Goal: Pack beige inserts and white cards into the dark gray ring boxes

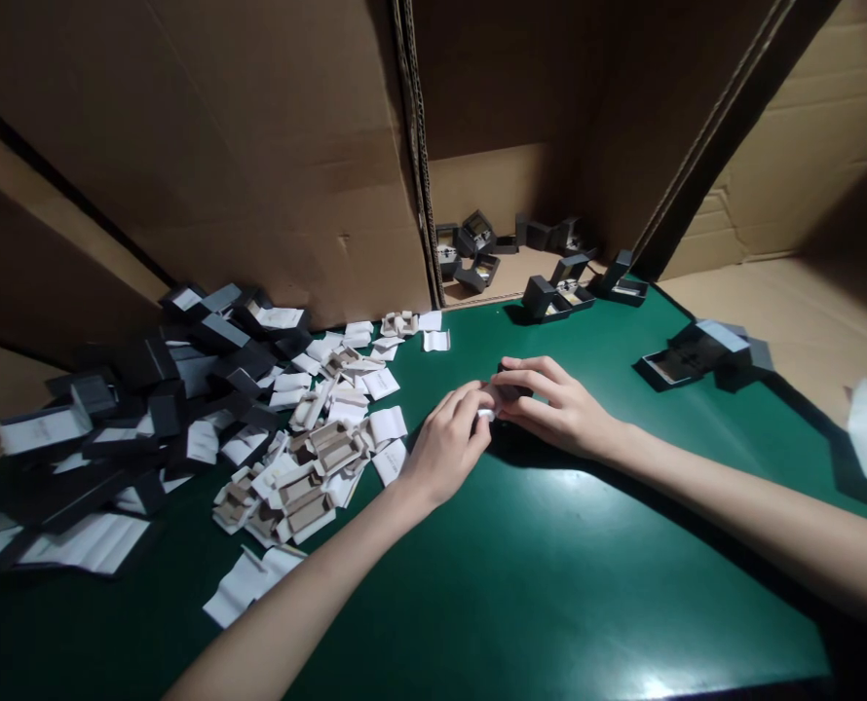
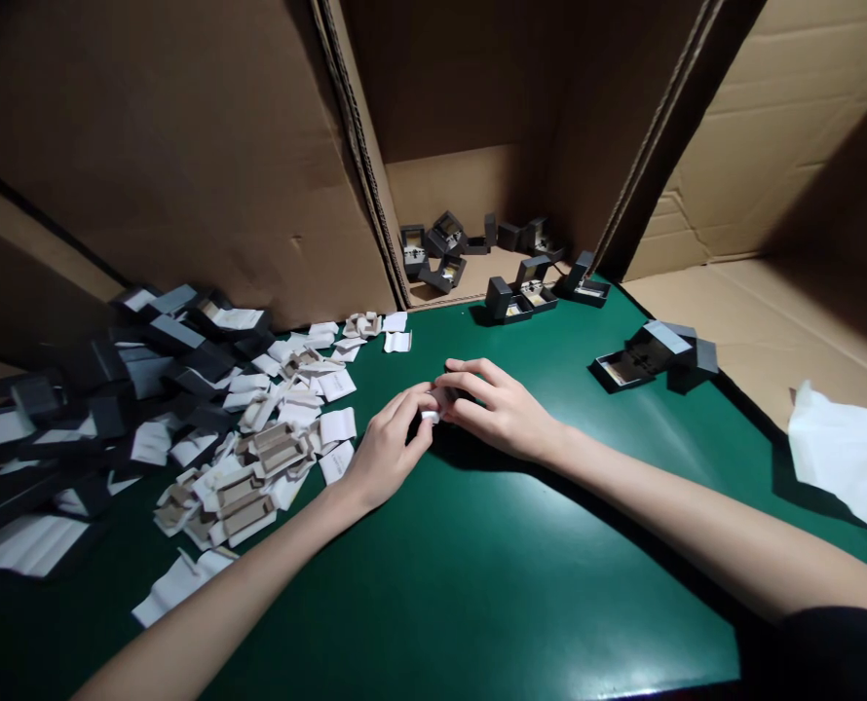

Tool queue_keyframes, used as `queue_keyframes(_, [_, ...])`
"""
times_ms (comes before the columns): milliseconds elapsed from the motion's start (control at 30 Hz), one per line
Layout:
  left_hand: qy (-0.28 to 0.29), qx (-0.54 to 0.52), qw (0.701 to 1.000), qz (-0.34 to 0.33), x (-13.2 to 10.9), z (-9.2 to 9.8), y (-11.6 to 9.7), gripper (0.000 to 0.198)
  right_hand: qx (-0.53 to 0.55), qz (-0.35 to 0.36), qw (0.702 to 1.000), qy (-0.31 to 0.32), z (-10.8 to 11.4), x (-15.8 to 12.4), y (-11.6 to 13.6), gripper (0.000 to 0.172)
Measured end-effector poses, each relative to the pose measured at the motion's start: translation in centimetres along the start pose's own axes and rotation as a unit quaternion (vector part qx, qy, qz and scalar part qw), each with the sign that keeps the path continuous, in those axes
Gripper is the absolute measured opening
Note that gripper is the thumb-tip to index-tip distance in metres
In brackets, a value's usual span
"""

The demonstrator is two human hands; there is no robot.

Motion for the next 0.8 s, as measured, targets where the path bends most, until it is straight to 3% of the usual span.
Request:
queue_keyframes(333, [-0.03, -0.026, 0.999, 0.017, 0.38, 0.52, -0.01, 0.009, -0.01, -0.006, 0.999, 0.031, -0.3, 0.22, 0.33, 0.011])
queue_keyframes(567, [-0.027, 0.005, 0.999, -0.029, 0.15, 0.29, -0.25, 0.009, -0.003, -0.01, 1.0, 0.015, -0.37, 0.11, 0.12, 0.011])
queue_keyframes(800, [-0.034, -0.027, 0.997, -0.057, 0.0, 0.17, -0.04, 0.01, 0.009, -0.009, 1.0, 0.003, -0.27, 0.33, -0.02, 0.01])
Point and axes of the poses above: each hand's wrist, its own x-axis towards the middle knuckle, its own z-axis out of the back of the hand, y = z × x, the point moved 7 cm from there along x, towards the middle knuckle, and after that the axes turned 10 degrees about -y, right-handed, at the moved point
